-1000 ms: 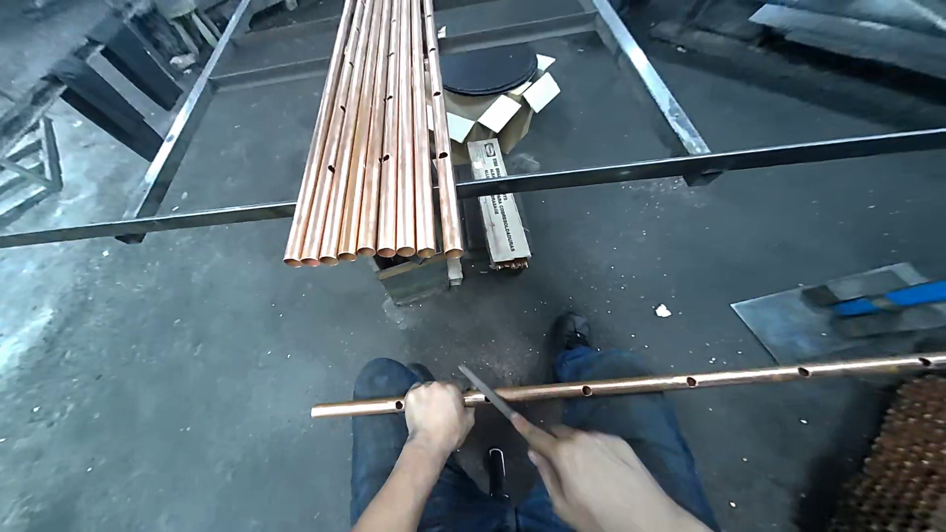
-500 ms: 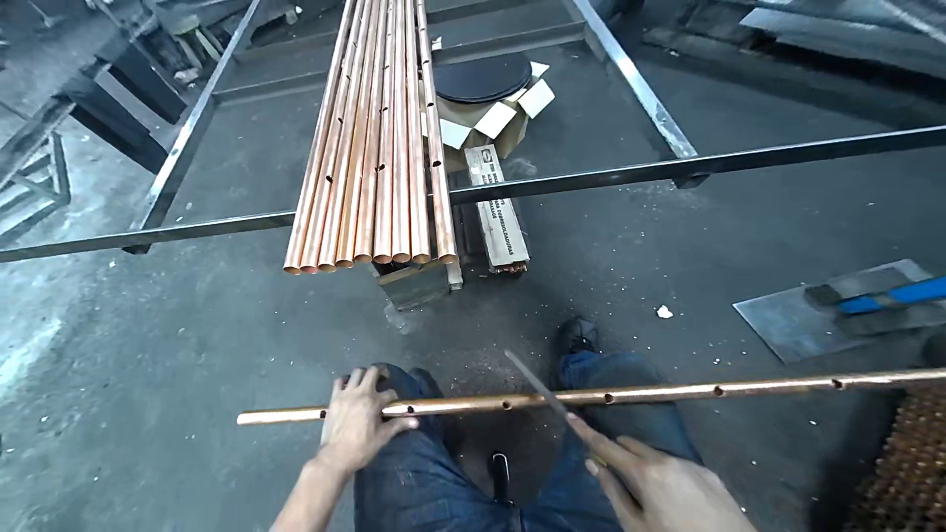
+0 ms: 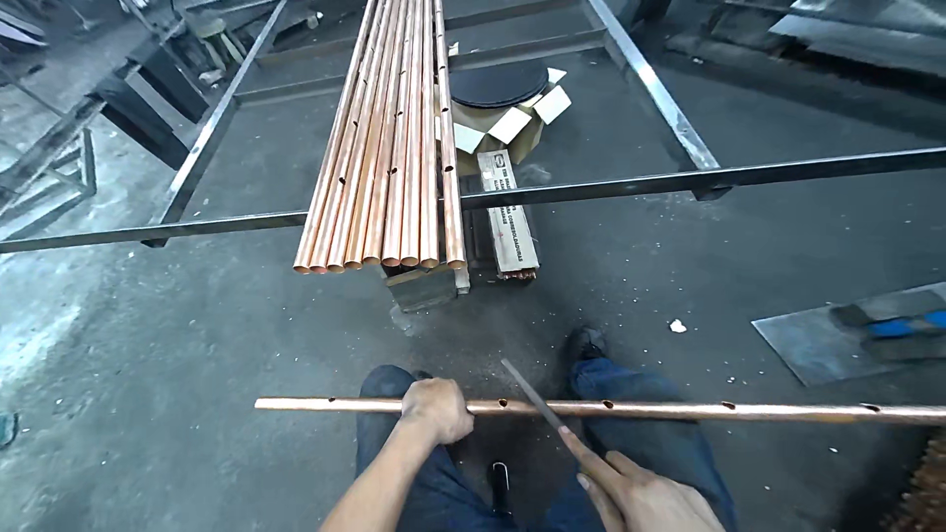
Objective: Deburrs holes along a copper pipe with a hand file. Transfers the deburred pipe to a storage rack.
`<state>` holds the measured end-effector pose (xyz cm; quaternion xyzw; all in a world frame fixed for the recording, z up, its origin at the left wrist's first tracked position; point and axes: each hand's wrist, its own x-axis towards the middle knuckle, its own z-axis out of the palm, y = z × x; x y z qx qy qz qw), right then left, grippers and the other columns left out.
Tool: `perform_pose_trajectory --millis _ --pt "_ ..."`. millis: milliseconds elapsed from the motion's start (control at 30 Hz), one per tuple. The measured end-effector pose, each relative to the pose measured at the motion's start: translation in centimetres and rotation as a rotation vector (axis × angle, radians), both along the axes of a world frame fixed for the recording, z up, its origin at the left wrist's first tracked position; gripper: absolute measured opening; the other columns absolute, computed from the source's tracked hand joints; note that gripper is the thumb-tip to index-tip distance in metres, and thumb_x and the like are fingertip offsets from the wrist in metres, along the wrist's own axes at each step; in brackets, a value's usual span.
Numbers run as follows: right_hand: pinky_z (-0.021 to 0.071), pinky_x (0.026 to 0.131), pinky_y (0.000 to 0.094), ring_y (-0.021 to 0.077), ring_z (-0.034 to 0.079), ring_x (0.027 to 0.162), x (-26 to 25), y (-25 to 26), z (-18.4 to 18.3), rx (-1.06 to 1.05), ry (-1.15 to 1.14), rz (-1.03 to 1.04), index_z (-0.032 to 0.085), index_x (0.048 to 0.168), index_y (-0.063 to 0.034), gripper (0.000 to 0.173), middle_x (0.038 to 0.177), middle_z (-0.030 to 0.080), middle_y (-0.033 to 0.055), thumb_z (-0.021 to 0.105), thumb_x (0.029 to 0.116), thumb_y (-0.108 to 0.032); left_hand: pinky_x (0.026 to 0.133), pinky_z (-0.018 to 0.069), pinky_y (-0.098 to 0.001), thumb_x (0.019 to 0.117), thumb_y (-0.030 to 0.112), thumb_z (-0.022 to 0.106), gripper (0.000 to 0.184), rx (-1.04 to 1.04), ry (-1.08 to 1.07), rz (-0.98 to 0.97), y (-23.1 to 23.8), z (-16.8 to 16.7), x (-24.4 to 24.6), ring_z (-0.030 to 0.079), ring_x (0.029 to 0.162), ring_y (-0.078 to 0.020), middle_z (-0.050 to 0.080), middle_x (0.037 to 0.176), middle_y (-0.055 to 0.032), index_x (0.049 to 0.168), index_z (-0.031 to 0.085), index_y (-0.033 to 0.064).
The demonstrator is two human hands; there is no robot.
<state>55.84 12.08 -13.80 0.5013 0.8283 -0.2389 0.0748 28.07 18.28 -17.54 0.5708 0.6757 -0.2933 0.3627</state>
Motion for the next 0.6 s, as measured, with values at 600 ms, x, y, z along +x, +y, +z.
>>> perform_pose_trajectory --millis 600 --pt "0.057 0.08 0.058 0.0364 0.073 0.095 -7.6 7.2 -0.9 -0.136 -0.193 0.144 0.046 0.155 -0.0337 0.05 0.105 0.074 0.0135 0.042 0.1061 -0.035 0.082 0.0576 -0.06 0.0861 0.044 0.064 0.038 0.042 0.027 -0.002 1.0 -0.4 1.1 0.072 0.104 -0.034 0.074 0.108 -0.0134 0.099 0.071 0.0085"
